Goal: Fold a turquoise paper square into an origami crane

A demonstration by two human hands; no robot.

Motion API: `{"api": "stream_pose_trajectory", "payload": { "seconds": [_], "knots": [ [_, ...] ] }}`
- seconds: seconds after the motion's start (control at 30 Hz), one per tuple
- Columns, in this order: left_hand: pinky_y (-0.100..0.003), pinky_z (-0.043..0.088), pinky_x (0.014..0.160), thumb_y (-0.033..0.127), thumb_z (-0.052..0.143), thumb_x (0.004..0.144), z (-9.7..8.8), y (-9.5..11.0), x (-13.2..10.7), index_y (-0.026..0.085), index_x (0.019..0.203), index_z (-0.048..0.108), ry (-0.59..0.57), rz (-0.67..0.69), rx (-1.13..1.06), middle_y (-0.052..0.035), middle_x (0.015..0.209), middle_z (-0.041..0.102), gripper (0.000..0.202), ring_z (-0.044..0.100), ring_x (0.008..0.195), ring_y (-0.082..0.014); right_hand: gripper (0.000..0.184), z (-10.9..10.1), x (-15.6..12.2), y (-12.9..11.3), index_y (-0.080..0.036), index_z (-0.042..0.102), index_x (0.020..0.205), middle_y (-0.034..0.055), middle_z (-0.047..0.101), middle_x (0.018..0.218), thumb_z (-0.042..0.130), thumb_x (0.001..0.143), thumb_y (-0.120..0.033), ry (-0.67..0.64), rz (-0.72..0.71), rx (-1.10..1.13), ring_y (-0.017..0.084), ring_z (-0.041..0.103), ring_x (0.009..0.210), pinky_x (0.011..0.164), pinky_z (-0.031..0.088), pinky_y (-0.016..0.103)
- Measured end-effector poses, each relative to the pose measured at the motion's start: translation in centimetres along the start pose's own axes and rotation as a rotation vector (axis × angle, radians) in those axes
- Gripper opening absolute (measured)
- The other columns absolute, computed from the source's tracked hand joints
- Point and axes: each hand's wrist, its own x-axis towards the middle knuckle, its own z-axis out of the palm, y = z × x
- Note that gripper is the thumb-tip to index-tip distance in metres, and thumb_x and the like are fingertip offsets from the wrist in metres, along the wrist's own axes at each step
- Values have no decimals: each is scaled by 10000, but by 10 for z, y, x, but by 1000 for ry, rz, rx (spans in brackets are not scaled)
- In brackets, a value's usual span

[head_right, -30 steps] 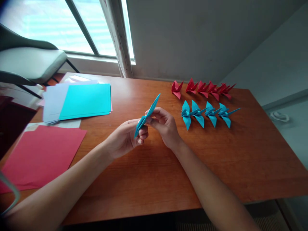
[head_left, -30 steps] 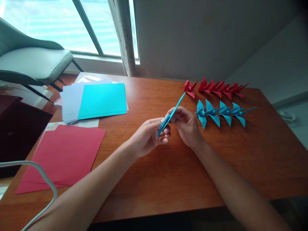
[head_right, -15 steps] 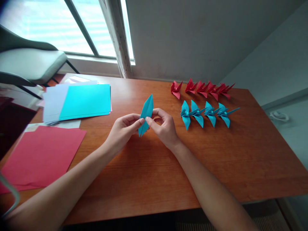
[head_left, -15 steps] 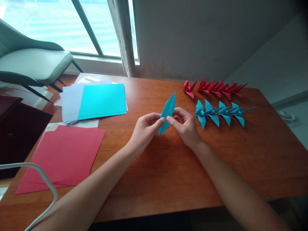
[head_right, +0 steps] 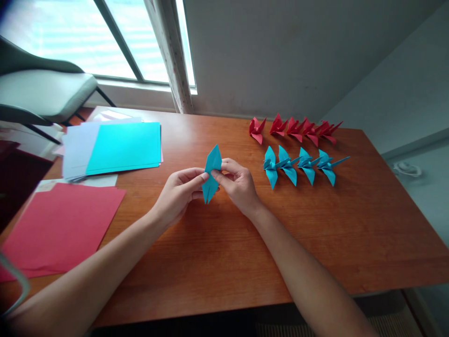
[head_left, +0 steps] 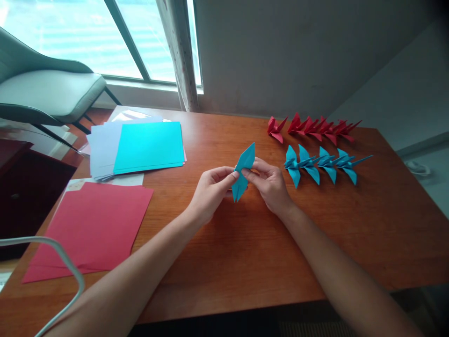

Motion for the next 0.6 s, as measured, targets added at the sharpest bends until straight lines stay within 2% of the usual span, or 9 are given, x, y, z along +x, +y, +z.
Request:
{"api": "stream_pose_trajectory", "payload": {
  "seconds": [0.1,0.23,0.4,0.6],
  "knots": [
    [-259,544,660,499,773,791,0,0,0,155,940,766,18,-3,-2,-71,837,755,375,699,778,-190,164,-1,-1,3,-282,777,879,16,650,926,715,856,-432,-15,-12,-9,185,602,906,778,535,330],
    [-243,531,603,452,799,770,-1,0,0,155,919,769,42,-20,-6,-44,762,720,335,664,674,-157,119,-3,-2,6,-300,780,964,19,654,984,695,890,-336,-45,-53,-48,188,615,948,780,528,325],
    [-234,518,573,435,808,758,-1,0,0,148,899,764,54,-38,-27,-45,758,707,322,651,657,-153,129,-4,-3,6,-303,783,970,24,676,987,691,895,-354,-47,-104,-133,199,631,941,776,539,339],
    [-242,525,612,455,813,749,0,2,0,148,889,756,66,-39,-52,-43,761,715,343,667,680,-156,187,-2,-6,5,-341,768,1072,35,709,1092,645,932,-330,-17,-158,-150,222,647,1023,859,553,392]
  ]
}}
